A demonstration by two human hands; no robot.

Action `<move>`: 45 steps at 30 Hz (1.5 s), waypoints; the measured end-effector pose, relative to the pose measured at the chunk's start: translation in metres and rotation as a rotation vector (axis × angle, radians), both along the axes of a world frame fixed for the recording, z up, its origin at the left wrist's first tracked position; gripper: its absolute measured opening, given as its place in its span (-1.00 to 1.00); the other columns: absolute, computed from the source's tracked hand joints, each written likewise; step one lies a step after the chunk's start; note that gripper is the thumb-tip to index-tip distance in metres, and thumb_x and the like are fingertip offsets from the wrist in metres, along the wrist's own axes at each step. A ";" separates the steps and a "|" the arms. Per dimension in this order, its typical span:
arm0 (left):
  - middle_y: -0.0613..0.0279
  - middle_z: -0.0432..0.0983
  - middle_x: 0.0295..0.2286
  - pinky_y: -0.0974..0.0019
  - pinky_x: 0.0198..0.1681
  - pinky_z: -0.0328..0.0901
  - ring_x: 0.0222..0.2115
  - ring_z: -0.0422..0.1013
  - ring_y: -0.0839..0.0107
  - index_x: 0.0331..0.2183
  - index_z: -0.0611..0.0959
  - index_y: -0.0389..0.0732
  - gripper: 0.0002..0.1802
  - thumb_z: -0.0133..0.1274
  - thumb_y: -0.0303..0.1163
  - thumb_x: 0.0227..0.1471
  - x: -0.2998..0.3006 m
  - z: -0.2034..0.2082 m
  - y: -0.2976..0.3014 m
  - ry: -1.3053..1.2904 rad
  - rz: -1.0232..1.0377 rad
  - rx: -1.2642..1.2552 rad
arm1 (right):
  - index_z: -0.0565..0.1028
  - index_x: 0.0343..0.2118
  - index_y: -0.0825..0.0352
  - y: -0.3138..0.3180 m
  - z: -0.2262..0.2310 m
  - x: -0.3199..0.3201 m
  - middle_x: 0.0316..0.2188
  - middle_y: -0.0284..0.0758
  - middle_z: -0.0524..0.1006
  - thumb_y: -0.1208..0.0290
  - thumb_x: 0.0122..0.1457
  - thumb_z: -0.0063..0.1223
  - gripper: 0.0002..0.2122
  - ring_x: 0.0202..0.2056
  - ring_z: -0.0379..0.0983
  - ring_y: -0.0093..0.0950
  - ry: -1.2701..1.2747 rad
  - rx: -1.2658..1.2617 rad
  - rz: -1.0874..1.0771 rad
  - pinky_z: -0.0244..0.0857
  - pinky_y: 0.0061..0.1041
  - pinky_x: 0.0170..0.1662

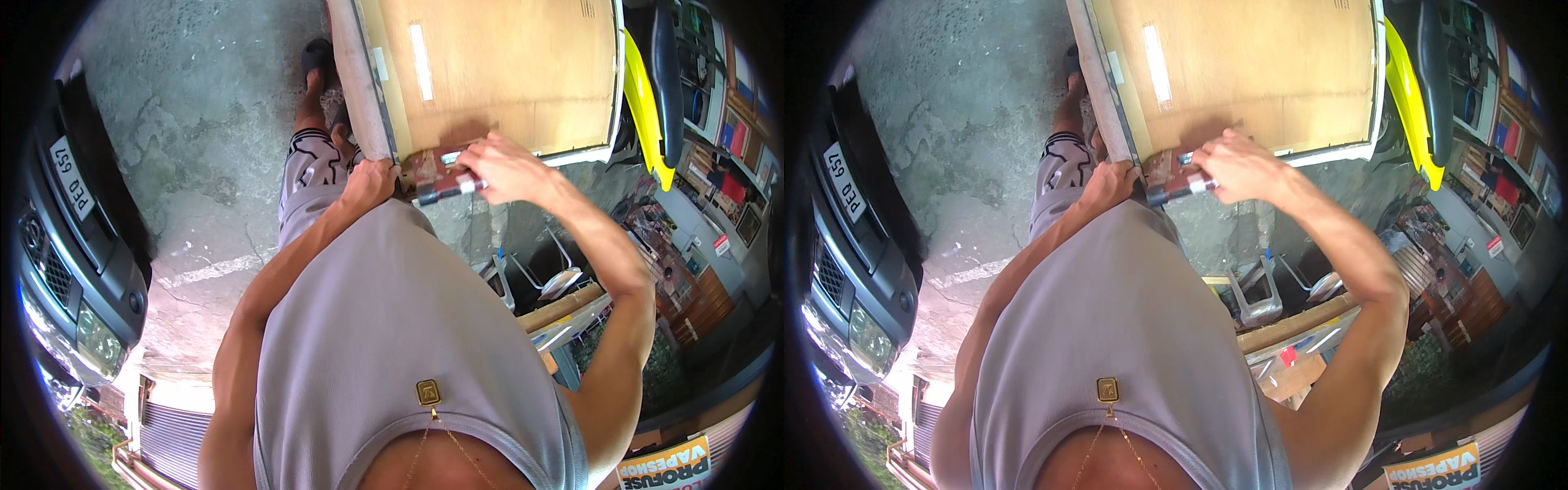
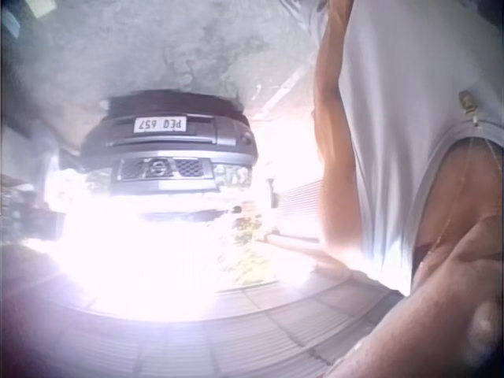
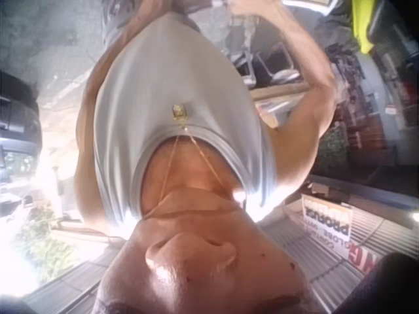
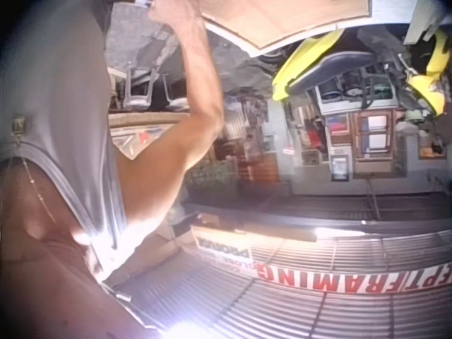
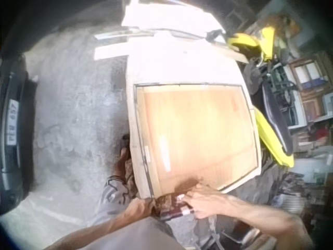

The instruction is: The person wipes a black picture frame with a blue cloth, places it over a printed image of a mother and child, and secures the back panel using a staple gun. They then apply masking tape to the back edges of the frame.

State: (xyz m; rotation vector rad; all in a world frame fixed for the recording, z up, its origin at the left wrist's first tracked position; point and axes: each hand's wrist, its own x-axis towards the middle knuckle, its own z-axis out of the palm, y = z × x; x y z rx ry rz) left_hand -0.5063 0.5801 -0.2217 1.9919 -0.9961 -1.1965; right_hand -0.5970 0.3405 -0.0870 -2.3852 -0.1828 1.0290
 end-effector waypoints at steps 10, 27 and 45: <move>-0.16 0.42 -0.67 0.10 -0.55 0.32 -0.59 0.44 -0.07 -0.54 0.49 -0.37 -0.83 0.04 -0.47 -0.01 0.073 -0.008 -0.046 -0.099 0.084 -0.174 | 0.45 -0.25 0.44 -0.032 -0.021 0.072 -0.40 -0.11 0.52 0.60 -0.28 0.11 -0.62 -0.29 0.48 -0.15 0.040 0.081 -0.109 0.37 -0.27 -0.21; -0.10 0.41 -0.70 0.19 -0.63 0.28 -0.66 0.47 0.11 -0.52 0.51 -0.38 -0.78 0.03 -0.42 0.05 0.149 -0.008 -0.092 -0.055 0.129 -0.231 | 0.45 -0.32 0.51 -0.095 -0.008 0.145 -0.35 -0.03 0.49 0.71 -0.24 -0.03 -0.70 -0.33 0.49 -0.16 0.003 0.041 -0.183 0.42 -0.28 -0.26; -0.13 0.38 -0.70 0.15 -0.57 0.30 -0.63 0.46 0.05 -0.57 0.52 -0.38 -0.77 0.06 -0.42 -0.01 0.221 -0.003 -0.131 -0.045 0.116 -0.251 | 0.45 -0.40 0.45 -0.147 -0.006 0.225 -0.50 -0.10 0.51 0.67 -0.26 0.01 -0.75 -0.42 0.49 -0.22 -0.156 0.103 -0.120 0.37 -0.27 -0.40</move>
